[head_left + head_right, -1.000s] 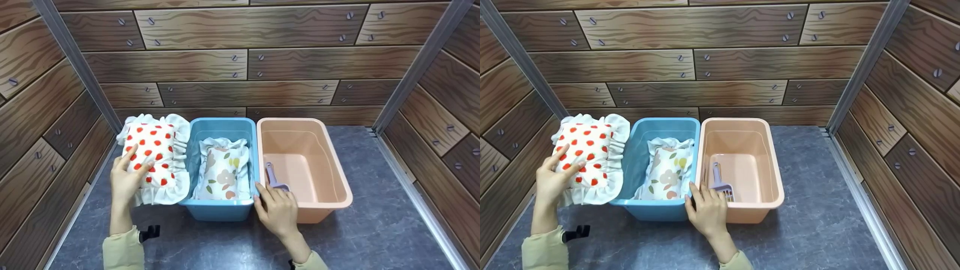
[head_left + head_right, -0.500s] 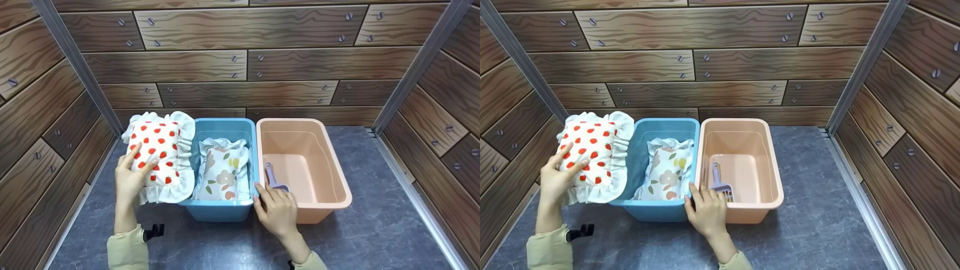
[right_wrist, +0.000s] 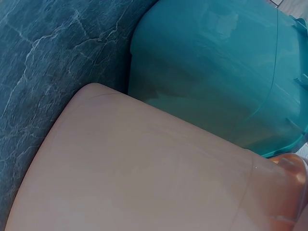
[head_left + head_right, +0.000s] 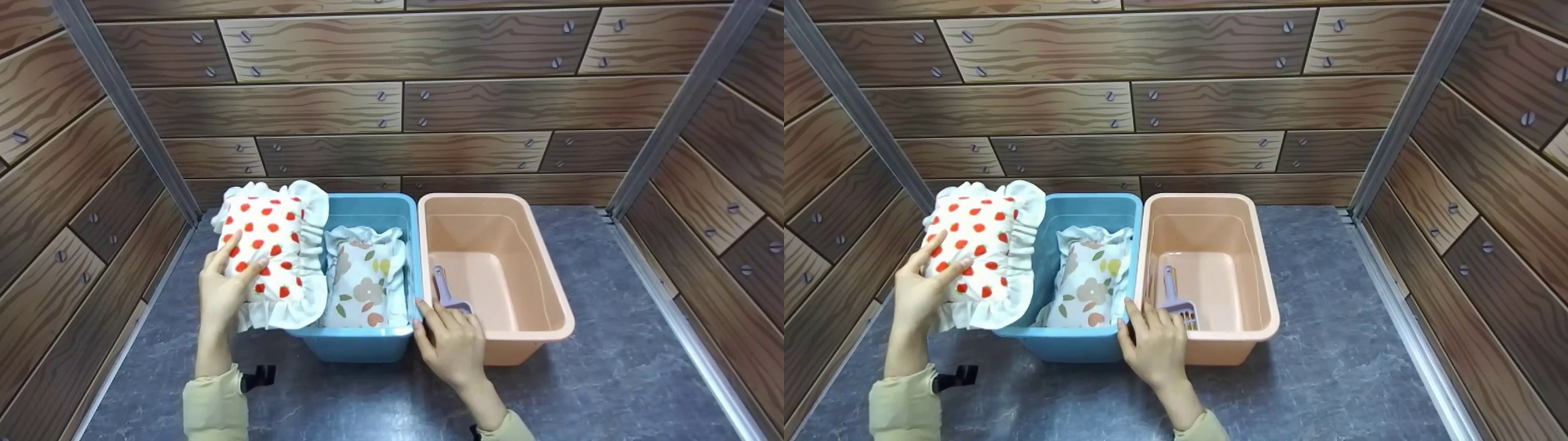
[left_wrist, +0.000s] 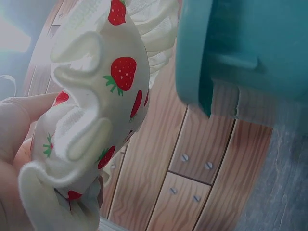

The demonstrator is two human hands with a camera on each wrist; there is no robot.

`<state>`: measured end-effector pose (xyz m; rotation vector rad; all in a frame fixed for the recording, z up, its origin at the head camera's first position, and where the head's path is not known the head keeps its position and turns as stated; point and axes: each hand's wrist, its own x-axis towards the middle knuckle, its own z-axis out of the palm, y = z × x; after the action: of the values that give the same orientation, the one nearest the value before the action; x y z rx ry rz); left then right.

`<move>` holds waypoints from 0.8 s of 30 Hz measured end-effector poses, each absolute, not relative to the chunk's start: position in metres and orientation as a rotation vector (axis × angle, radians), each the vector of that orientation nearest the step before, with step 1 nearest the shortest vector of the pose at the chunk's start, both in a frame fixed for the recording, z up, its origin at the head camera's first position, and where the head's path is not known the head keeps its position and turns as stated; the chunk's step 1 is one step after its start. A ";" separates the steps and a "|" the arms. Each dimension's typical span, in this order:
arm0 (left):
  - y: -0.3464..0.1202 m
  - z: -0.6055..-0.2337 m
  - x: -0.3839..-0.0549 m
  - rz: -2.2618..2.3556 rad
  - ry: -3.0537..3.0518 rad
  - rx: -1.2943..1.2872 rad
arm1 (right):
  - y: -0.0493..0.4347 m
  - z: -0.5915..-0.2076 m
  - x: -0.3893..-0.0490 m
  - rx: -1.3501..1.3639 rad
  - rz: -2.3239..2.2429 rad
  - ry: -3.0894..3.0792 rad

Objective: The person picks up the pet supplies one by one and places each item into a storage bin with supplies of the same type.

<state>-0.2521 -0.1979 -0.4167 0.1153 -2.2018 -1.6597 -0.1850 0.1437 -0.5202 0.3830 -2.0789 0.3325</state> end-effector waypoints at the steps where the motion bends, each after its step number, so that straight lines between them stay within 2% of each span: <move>1: -0.197 -0.417 -0.253 -1.661 -2.203 0.114 | 0.144 -0.520 -0.185 0.383 0.332 -2.079; 24: -0.177 -0.420 -0.264 -1.721 -2.281 0.043 | 0.144 -0.521 -0.185 0.388 0.336 -2.079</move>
<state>-0.2637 -0.1773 -0.4198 0.0430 -2.2808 -1.7206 -0.1851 0.1443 -0.5213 0.3878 -2.0794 0.3359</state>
